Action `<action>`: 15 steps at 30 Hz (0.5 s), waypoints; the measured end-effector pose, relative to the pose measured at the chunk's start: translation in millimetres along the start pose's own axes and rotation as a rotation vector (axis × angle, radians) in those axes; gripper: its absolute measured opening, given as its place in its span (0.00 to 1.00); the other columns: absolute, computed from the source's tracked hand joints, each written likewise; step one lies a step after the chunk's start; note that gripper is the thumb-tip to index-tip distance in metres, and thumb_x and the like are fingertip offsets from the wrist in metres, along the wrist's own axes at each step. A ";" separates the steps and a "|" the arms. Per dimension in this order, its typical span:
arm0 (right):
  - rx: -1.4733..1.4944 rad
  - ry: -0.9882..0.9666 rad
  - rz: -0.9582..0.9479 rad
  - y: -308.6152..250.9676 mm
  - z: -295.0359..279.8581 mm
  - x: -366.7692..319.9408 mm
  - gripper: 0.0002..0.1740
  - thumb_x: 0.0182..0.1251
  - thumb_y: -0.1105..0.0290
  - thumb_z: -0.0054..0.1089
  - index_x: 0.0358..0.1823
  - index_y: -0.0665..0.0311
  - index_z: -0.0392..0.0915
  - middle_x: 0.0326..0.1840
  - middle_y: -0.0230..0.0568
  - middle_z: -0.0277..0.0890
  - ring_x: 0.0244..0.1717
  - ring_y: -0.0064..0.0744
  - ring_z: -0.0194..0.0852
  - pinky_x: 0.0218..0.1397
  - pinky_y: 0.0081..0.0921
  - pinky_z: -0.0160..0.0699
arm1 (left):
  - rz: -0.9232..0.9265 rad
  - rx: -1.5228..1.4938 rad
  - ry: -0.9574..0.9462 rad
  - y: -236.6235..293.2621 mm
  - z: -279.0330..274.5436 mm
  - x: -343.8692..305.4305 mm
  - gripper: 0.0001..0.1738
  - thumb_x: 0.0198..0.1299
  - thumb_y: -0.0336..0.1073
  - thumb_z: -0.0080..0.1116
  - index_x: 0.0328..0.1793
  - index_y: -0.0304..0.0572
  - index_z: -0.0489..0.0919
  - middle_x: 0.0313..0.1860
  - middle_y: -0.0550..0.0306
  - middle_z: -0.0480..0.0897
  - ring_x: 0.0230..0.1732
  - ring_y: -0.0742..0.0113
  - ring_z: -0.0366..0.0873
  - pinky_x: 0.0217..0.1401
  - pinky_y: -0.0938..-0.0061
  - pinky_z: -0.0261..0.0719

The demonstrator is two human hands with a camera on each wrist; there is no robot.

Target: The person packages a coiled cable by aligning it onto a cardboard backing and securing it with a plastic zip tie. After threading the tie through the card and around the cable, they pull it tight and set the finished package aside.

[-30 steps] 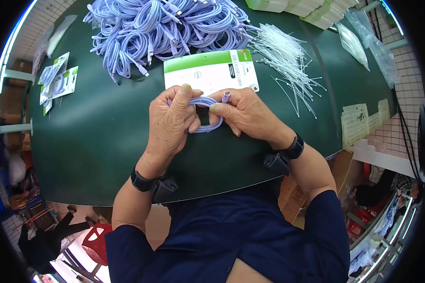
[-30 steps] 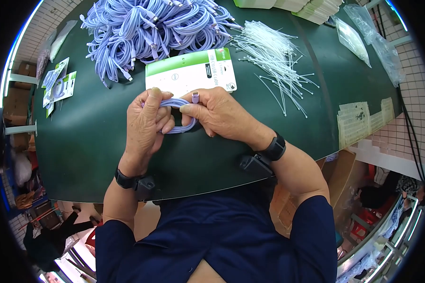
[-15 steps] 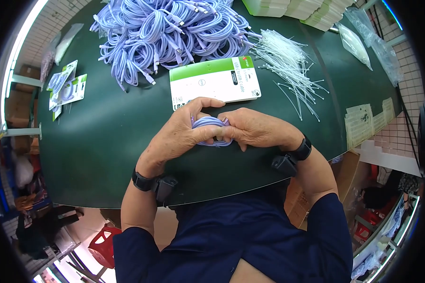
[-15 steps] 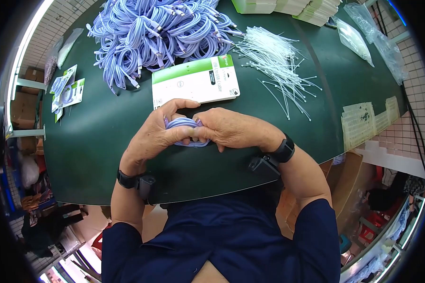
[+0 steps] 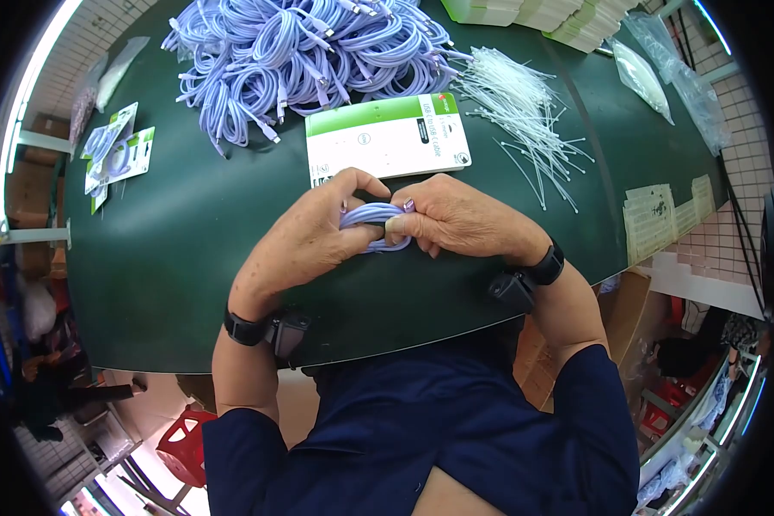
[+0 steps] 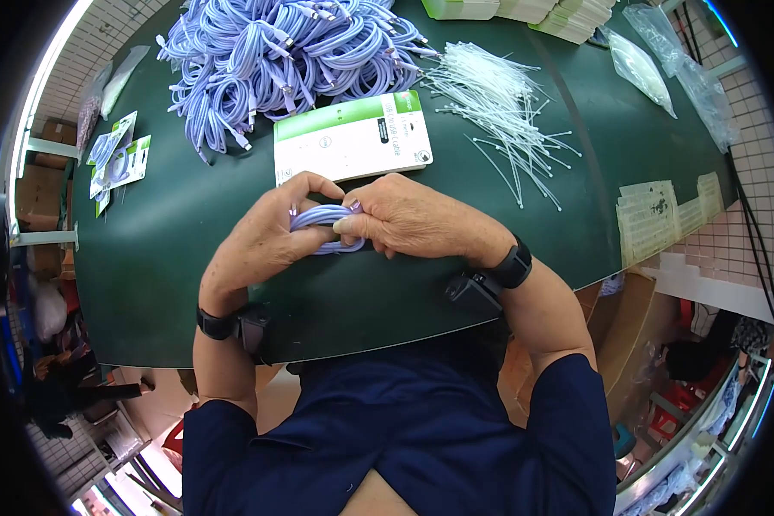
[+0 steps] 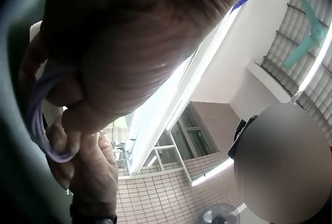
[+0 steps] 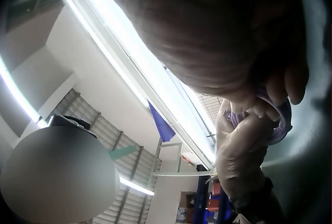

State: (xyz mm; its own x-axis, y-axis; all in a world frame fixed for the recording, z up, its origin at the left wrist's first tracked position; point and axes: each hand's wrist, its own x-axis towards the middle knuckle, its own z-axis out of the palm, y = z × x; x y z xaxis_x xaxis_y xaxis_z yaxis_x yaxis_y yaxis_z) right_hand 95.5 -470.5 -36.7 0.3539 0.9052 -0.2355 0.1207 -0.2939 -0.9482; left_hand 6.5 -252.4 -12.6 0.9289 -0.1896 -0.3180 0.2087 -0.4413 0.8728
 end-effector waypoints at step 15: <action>0.093 0.075 -0.049 -0.8 -0.5 -3.0 0.19 0.83 0.59 0.56 0.40 0.67 0.88 0.32 0.33 0.83 0.26 0.19 0.76 0.33 0.19 0.78 | -0.031 -0.156 0.016 9.5 -9.4 -5.8 0.29 0.57 0.27 0.68 0.66 0.32 0.76 0.35 0.58 0.85 0.34 0.76 0.78 0.38 0.76 0.75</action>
State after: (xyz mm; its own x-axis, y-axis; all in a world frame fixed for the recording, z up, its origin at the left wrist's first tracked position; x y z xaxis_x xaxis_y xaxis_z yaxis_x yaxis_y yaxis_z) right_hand 94.8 -473.1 -35.1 0.4184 0.8913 -0.1750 0.0547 -0.2170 -0.9746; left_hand 6.0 -247.3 1.1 0.9258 -0.1632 -0.3409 0.2812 -0.3049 0.9099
